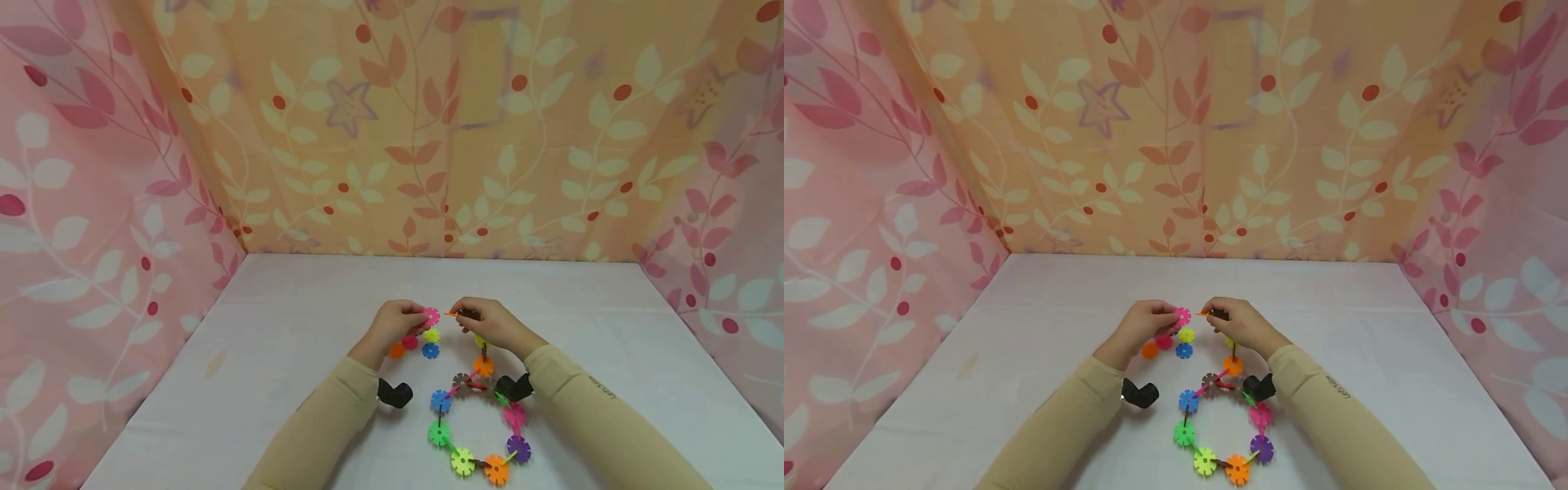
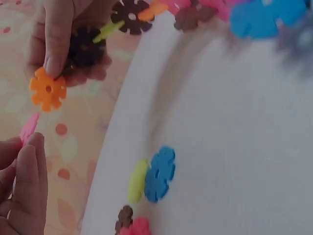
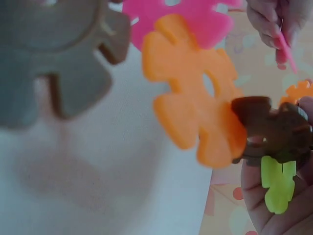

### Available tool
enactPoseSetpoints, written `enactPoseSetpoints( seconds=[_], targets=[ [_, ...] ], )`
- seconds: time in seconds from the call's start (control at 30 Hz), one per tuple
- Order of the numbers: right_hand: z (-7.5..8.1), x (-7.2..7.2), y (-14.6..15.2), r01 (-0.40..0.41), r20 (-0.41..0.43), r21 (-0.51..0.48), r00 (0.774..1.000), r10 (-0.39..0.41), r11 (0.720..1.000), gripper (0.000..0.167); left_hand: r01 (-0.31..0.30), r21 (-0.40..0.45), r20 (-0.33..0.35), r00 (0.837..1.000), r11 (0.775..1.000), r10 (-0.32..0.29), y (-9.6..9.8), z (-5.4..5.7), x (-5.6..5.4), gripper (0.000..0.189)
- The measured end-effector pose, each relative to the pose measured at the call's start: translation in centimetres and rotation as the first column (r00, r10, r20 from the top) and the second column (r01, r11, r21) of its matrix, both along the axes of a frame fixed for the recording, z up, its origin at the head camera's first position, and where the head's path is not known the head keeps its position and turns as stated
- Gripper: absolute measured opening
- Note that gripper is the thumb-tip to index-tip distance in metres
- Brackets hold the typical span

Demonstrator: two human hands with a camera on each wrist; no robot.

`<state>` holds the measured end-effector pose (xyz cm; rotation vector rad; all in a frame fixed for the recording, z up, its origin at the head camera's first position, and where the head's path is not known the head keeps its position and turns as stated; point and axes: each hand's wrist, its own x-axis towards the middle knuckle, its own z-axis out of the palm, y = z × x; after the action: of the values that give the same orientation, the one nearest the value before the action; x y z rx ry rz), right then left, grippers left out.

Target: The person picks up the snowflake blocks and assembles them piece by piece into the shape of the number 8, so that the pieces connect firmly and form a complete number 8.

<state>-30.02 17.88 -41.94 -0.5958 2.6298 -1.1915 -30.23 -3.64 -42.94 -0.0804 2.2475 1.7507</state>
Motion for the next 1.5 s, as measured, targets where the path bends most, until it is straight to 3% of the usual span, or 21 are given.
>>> enactPoseSetpoints(
  seconds=[0.17,0.37,0.7,0.97,1.5],
  targets=[
    [0.1,0.0,-0.2,0.015,0.007,0.012,1.000,-0.015,1.000,0.010,-0.014,0.069,0.024,1.000,0.998,0.013,0.7,0.4,0.0,0.016],
    [0.1,0.1,-0.3,0.013,0.019,-0.013,1.000,-0.013,1.000,0.009,-0.012,0.081,0.005,1.000,0.997,0.011,1.3,0.4,0.1,0.015],
    [0.2,0.1,-0.4,-0.007,-0.014,-0.026,1.000,0.007,1.000,0.007,-0.071,0.086,-0.010,0.997,0.994,0.072,1.6,1.1,0.4,0.011],
    [0.0,0.1,-0.2,-0.003,0.002,-0.035,1.000,0.003,0.999,0.015,-0.101,0.077,0.002,0.995,0.992,0.101,1.5,0.8,0.1,0.008],
    [0.1,0.0,-0.2,0.007,0.018,-0.063,1.000,-0.006,0.998,0.007,-0.097,0.114,0.028,0.995,0.989,0.094,1.8,0.7,0.3,0.010]
  ],
)
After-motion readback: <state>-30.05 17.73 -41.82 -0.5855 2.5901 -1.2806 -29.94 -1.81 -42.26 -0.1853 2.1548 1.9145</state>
